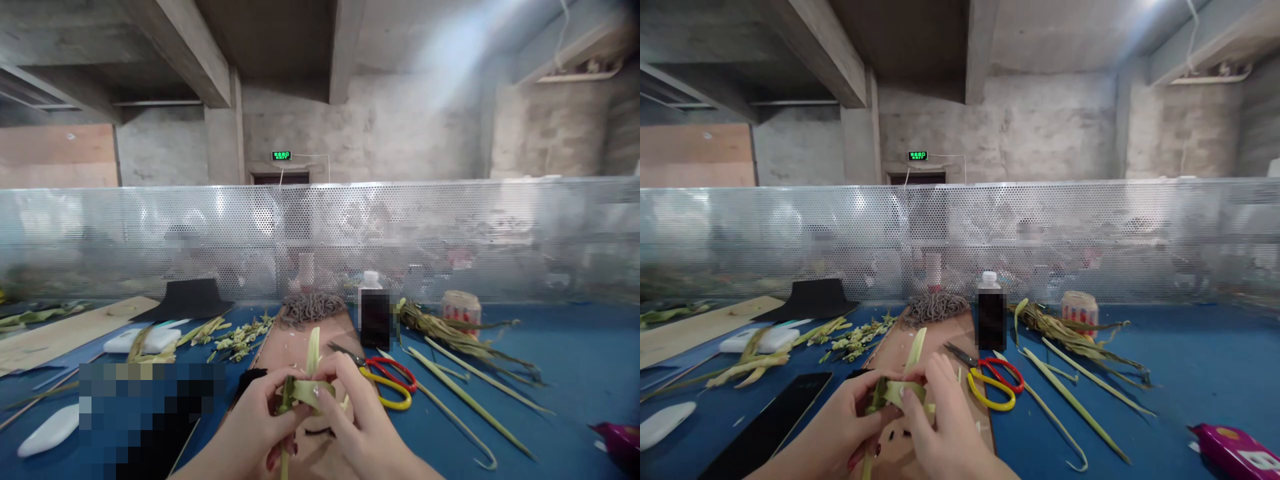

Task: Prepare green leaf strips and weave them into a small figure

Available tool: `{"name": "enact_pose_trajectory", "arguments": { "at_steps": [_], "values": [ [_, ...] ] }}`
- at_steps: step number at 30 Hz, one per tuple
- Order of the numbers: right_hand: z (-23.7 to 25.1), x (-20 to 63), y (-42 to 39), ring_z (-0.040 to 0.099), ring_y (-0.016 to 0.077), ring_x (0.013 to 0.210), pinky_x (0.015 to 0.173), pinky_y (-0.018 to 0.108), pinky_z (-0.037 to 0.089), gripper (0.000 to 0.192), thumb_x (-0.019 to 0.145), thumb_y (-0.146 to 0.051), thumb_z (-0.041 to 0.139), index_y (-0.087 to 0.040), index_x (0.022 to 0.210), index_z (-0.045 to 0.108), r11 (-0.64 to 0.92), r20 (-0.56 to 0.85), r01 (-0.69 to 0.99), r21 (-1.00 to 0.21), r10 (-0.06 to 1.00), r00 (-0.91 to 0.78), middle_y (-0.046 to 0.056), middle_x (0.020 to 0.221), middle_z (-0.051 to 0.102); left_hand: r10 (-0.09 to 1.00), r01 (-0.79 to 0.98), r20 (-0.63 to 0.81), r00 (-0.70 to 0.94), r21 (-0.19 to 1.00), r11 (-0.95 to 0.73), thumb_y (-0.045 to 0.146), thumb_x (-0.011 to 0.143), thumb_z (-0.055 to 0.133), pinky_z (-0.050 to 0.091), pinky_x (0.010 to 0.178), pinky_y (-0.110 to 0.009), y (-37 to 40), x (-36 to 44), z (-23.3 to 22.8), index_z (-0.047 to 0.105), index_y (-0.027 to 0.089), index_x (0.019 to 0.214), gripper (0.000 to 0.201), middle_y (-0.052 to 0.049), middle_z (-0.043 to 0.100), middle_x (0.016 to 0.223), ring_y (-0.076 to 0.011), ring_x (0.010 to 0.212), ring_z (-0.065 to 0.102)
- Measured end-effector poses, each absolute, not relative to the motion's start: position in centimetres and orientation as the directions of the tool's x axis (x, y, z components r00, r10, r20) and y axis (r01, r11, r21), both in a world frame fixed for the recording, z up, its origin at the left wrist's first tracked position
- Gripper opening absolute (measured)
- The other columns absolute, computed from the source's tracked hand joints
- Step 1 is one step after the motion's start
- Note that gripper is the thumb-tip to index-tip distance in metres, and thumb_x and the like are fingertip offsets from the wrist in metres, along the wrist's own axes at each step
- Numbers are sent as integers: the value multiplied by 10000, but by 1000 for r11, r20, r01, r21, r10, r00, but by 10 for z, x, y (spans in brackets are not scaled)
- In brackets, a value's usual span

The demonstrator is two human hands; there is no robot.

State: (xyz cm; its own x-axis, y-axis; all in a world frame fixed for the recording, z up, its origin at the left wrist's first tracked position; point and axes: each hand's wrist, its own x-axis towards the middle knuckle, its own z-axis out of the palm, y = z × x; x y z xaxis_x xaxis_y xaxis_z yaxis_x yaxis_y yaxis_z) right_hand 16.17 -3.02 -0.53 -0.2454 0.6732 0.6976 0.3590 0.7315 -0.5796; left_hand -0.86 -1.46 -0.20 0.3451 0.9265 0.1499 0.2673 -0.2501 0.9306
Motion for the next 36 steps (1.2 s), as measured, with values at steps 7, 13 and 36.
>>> {"name": "enact_pose_trajectory", "arguments": {
  "at_steps": [7, 13, 36],
  "values": [
    [-9, 151, -27, 512, 167, 729, 656, 282, 416, 80, 827, -165, 462, -192, 755, 485, 715, 707, 386, -583, 680, -194, 19, 722, 542, 893, 254, 212, 397, 910, -329, 309, 755, 631, 409, 387, -166, -20, -8, 2, 553, 175, 932, 235, 51, 543, 570, -61, 363, 465],
    [-10, 142, -30, 527, 199, 812, 700, 324, 432, 117, 805, -143, 488, -194, 901, 532, 767, 790, 447, -460, 584, -188, 53, 841, 576, 905, 209, 218, 364, 928, -308, 229, 712, 637, 376, 363, -162, -19, -5, -1, 586, 170, 944, 244, 42, 554, 581, -78, 380, 495],
    [-15, 156, -27, 513, 187, 845, 748, 342, 444, 193, 866, -80, 463, -194, 1001, 540, 854, 861, 439, -279, 425, -279, 60, 922, 604, 891, 224, 210, 402, 921, -318, 275, 759, 624, 361, 351, -142, -17, -11, -2, 554, 166, 951, 231, 53, 545, 584, -50, 358, 476]
  ]
}}
